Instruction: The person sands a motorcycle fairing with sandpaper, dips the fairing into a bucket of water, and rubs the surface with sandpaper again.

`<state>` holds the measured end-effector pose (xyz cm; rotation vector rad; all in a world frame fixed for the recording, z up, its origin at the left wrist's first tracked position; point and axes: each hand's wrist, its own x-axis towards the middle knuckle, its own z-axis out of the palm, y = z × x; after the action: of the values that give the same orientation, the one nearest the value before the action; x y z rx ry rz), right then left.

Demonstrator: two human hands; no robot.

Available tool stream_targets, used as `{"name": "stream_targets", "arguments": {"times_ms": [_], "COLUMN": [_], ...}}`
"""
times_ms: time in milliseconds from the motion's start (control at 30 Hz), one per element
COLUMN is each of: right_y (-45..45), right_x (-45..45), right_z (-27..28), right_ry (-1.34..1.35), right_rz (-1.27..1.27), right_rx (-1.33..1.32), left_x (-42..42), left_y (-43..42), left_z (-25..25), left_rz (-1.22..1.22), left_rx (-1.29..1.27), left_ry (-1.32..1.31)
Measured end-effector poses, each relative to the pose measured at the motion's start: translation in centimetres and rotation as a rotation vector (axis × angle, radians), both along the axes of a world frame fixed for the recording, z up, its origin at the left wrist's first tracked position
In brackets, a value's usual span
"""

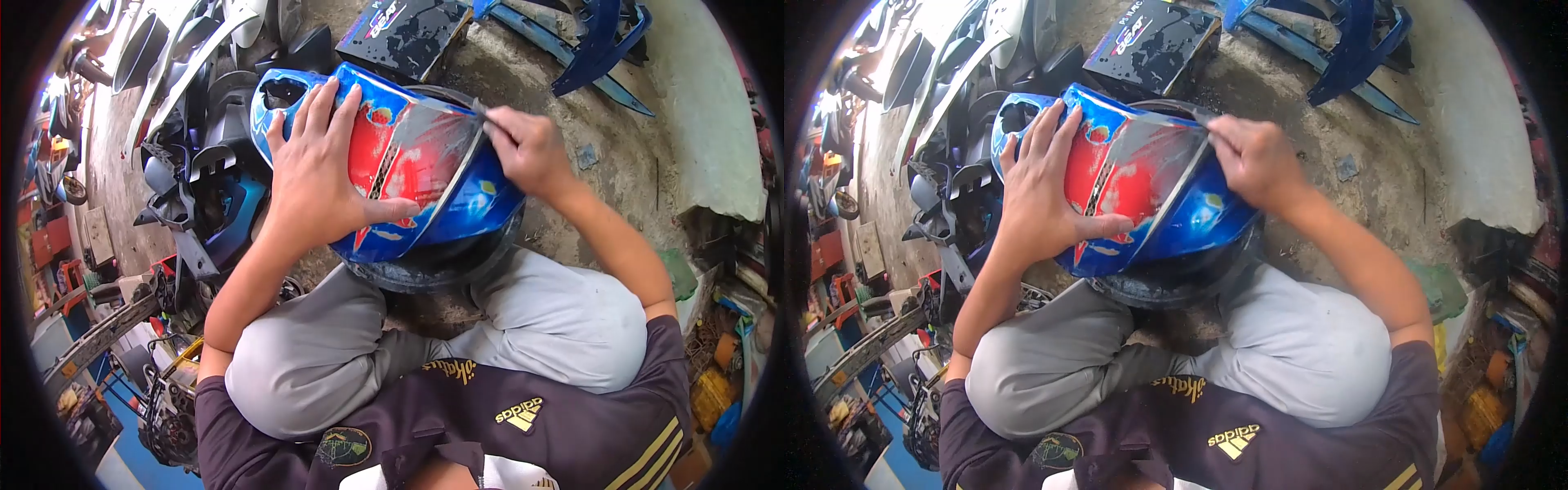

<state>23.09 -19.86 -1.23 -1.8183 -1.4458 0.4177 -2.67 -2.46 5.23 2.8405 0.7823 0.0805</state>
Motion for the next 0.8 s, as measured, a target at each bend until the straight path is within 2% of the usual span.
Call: {"name": "stream_targets", "arguments": {"times_ms": [67,200,233,333,400,433,567,667,800], "right_y": [-0.9,0.9,0.6,-0.2,1.1,1.5,0.1,1.4,-0.2], "right_x": [-1.8,0.6,0.1,-2.1,-0.2,0.4,-2.0,0.6,-2.1], "right_z": [-0.1,0.4,0.7,1.6,0.7,0.7,1.7,1.6,1.9], "right_ry": [-0.004,0.016,-0.008,0.018,-0.05,0.039,0.004,0.074,0.032], "right_rz": [0.017,-0.064,-0.048,-0.012,-0.103,-0.122,-0.034,-0.115,-0.007], "right_rx": [0.09,-0.167,-0.046,-0.003,-0.156,-0.21,-0.026,-0.28,0.011], "left_x": [-0.1,-0.2,-0.2,-0.1,-0.1,-0.2,-0.2,-0.4,-0.5], "left_y": [-0.1,-0.4,-0.4,-0.2,-0.2,-0.4,-0.1,-0.4,-0.5], "left_z": [0.3,0.1,0.1,0.1,0.0,0.0,0.0,0.0,0.0], "left_rz": [0.001,-0.002,-0.002,0.0,0.0,-0.001,0.0,0.001,0.004], "left_rx": [0.003,0.004,0.007,0.018,0.019,0.014,0.021,0.007,0.016], "left_ry": [0.011,0.004,-0.004,-0.013,-0.013,-0.008,-0.016,-0.014,-0.025]}}
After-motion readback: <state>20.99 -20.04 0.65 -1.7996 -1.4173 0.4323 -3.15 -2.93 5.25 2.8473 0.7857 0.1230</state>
